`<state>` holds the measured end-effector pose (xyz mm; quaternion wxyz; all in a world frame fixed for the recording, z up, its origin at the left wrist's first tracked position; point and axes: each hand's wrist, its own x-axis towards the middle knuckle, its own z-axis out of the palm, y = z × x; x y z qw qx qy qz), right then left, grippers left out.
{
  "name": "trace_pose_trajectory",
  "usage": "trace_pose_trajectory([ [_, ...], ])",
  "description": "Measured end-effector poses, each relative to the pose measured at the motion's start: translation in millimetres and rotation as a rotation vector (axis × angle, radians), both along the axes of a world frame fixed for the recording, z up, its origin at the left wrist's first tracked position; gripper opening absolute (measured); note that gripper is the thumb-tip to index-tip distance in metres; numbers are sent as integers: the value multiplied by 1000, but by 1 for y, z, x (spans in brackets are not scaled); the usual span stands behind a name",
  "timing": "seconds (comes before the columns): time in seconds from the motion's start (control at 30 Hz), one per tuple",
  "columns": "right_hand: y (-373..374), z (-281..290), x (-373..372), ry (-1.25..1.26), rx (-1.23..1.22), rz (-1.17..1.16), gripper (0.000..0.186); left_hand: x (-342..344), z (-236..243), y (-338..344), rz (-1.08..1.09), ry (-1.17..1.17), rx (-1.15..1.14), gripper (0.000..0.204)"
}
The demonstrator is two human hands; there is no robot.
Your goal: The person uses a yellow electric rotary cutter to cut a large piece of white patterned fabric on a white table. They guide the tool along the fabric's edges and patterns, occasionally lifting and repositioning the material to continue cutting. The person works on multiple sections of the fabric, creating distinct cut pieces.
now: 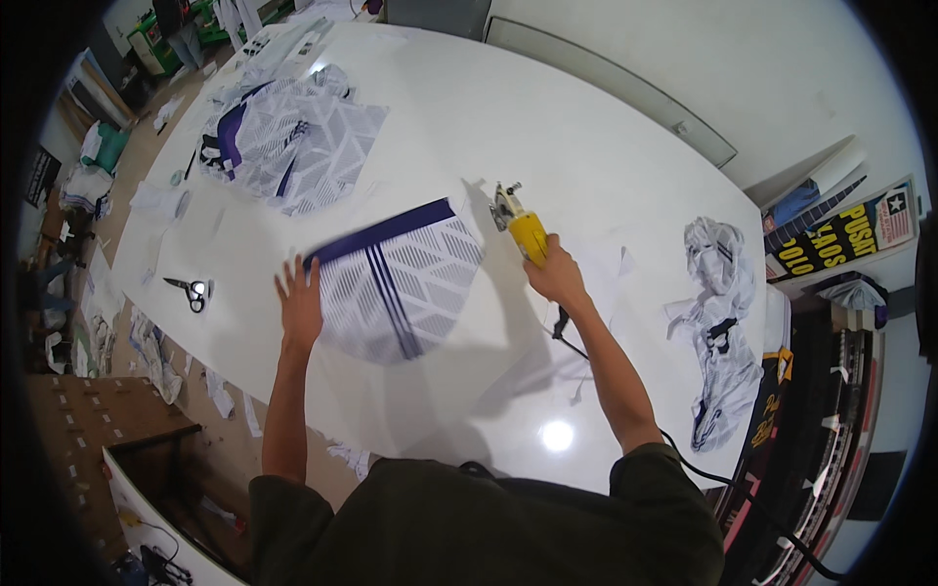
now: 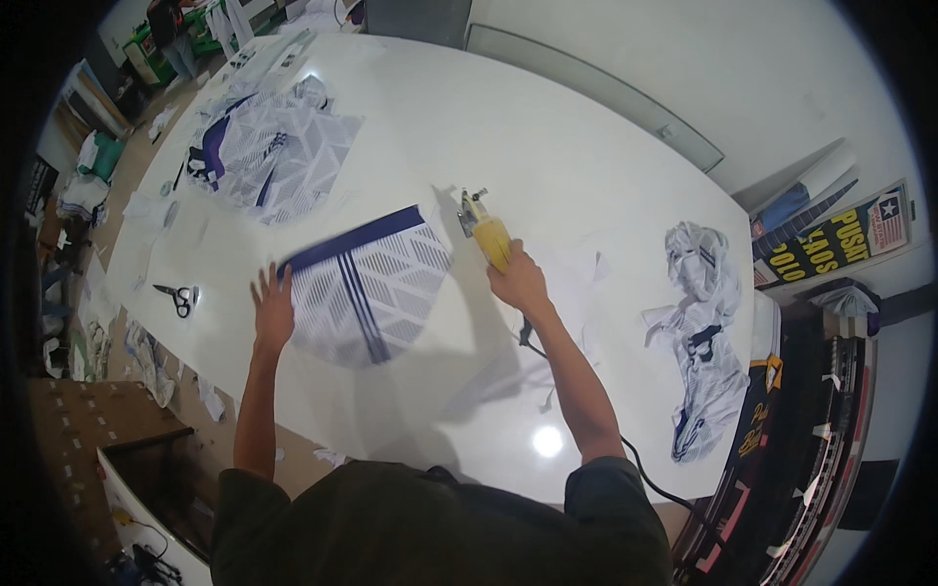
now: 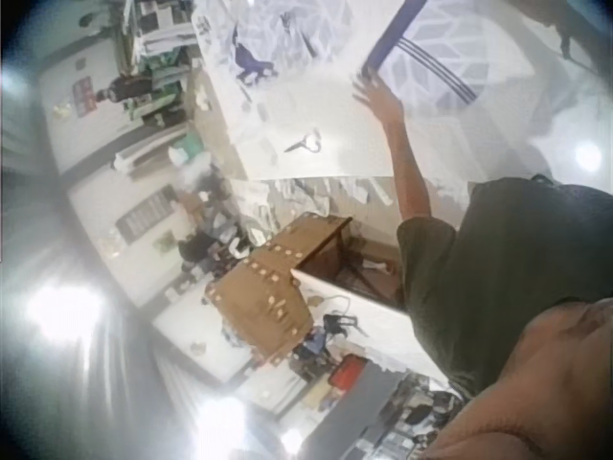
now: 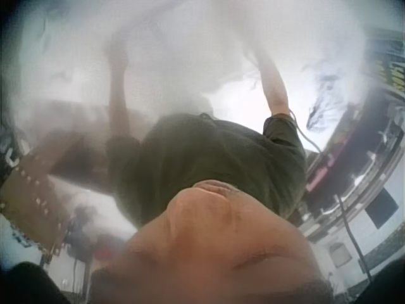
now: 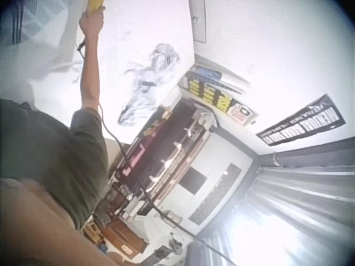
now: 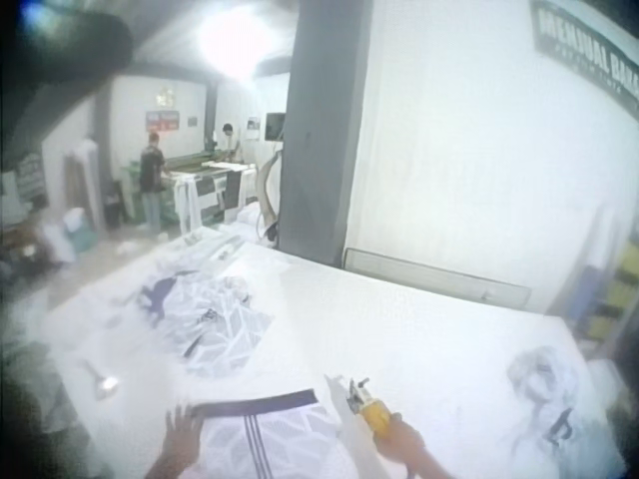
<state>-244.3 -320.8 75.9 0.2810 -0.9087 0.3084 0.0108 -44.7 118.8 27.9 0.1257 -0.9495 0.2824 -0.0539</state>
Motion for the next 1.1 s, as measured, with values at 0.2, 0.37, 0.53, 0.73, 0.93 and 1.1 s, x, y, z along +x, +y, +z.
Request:
trace_pose_trajectory([
  [0.2,93,-8,-116,67,23,-26,58,-13,-40,-8,-14,595,-207,118],
  [0.37,176,-4,-161,92,118,-39,60,-12,-33,-3,-26,628,-232,121],
  [0.53,221,-5,-133,88,132,-62,53,-7,-36,9,-60,652,-264,122],
  [0.73,236,-10,-79,52,92,-167,49,-7,-43,10,-81,639,-304,122],
  [0.93,251,-10,-70,42,73,-225,49,-4,-37,11,-79,679,-273,123],
  [1.1,249,-16,-56,31,69,-253,50,-4,-42,14,-96,665,-326,120],
])
